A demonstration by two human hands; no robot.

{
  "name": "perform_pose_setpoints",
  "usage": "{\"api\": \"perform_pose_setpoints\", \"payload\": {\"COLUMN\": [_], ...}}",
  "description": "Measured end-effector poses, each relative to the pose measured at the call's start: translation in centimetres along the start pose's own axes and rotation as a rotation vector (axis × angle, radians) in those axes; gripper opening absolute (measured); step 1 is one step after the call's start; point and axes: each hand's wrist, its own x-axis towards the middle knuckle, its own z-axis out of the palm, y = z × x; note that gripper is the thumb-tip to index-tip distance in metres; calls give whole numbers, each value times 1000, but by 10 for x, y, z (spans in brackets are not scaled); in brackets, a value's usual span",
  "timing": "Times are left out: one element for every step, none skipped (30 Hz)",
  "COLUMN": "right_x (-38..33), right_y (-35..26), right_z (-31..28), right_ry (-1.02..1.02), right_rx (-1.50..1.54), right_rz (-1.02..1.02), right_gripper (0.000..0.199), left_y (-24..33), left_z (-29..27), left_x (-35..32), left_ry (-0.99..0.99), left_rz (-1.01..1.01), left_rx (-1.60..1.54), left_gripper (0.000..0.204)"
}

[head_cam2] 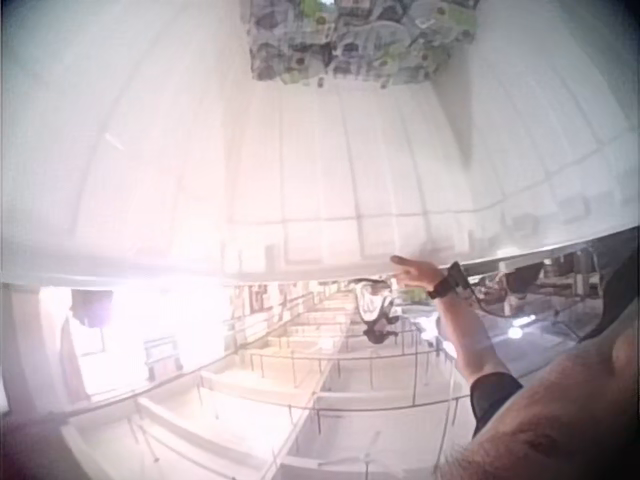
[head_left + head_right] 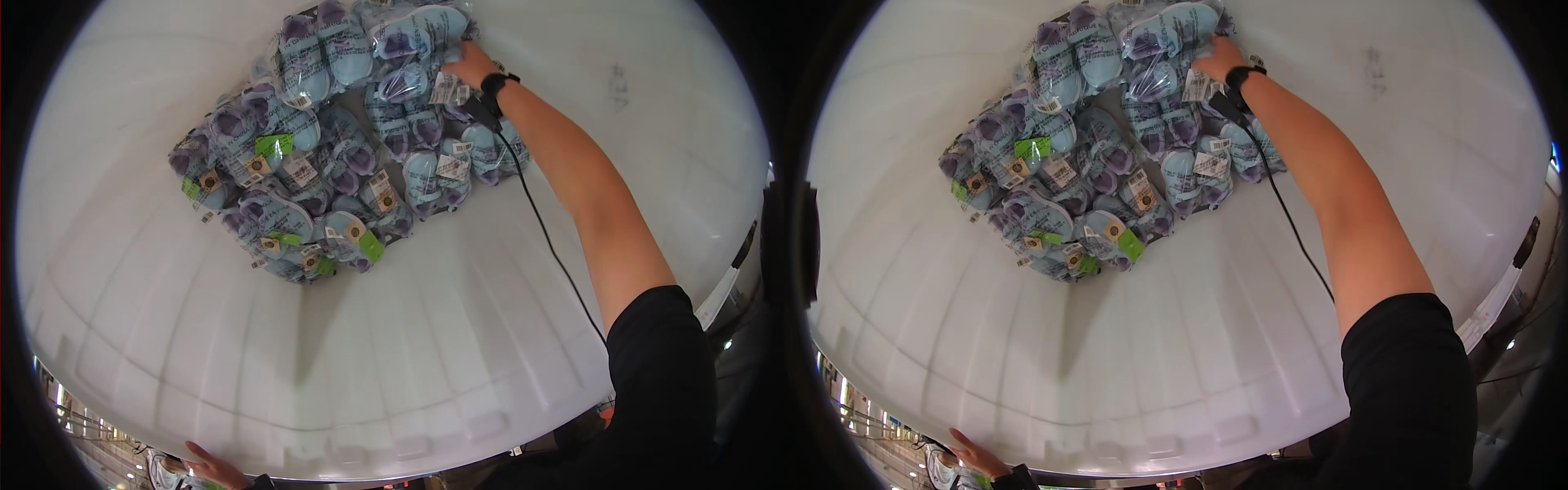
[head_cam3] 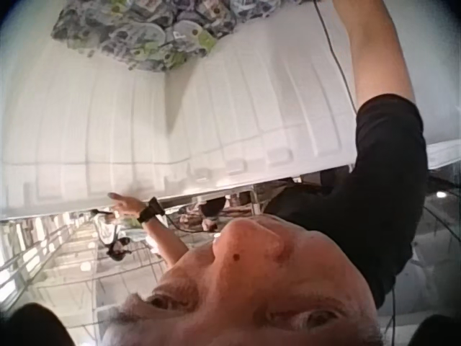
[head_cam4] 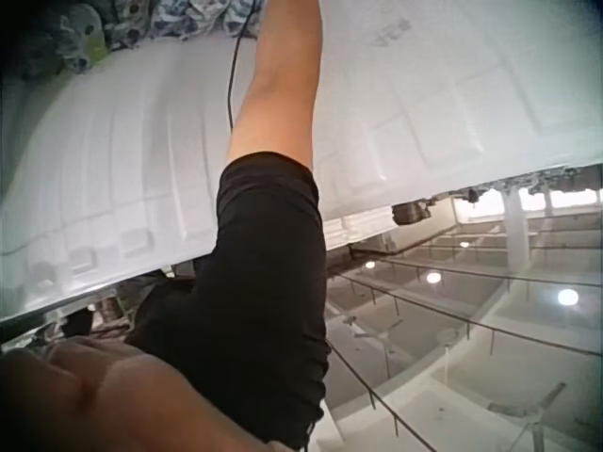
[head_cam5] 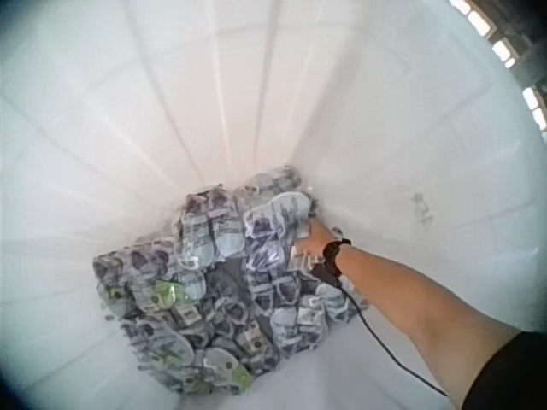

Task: The person picks packaged footwear from a conveyor belt and places them into large white bins. They handle multiple packages at once, moving between different bins to sort the items.

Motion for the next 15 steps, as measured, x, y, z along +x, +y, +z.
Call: {"api": "perform_pose_setpoints", "payload": {"right_x": [-16, -32, -43, -55, -65, -72, -78, -82, -85, -88, -92, -94, -97, -98, -98], "right_y": [6, 9, 8, 6, 1, -5, -12, -19, -24, -28, -28, -27, -23, -17, -12], "right_z": [-5, -8, -11, -13, -14, -14, -12, -11, -12, -15, -18, -24, -30, -38, -43], "right_ry": [-49, -112, -171, -245, -275, -324, -328, -354, -323, -246, -217, -190, -179, -170, -165], "right_rx": [13, 0, 85, 144, 181, 291, 380, 494, 564, 596, 651, 705, 825, 943, 1065], "right_rz": [-35, -21, 73, 215, 362, 344, 331, 303, 271, 282, 275, 276, 265, 261, 263], "right_gripper": [76, 76, 66, 56, 48, 45, 42, 40, 34, 34, 34, 34, 32, 31, 30], "left_y": [-2, -4, -7, -11, -15, -19, -23, -26, -28, -29, -28, -27, -25, -22, -19], "left_z": [-2, -5, -6, -8, -9, -9, -8, -6, -4, -2, 1, 3, 5, 7, 7], "left_x": [0, 0, 1, 3, 4, 6, 8, 9, 9, 9, 9, 8, 7, 7, 6], "left_ry": [-7, -15, -16, -18, -18, -18, -18, -10, -3, 5, 2, 0, -3, -15, -27], "left_rz": [-4, -30, -50, -71, -34, 3, 40, 55, 69, 83, 47, 12, -24, -4, 16], "left_rx": [11, -9, -37, -64, -47, -30, -12, 2, 17, 32, -7, -47, -86, -96, -99], "left_gripper": [65, 65, 65, 65, 66, 66, 66, 66, 66, 66, 66, 66, 66, 67, 67]}}
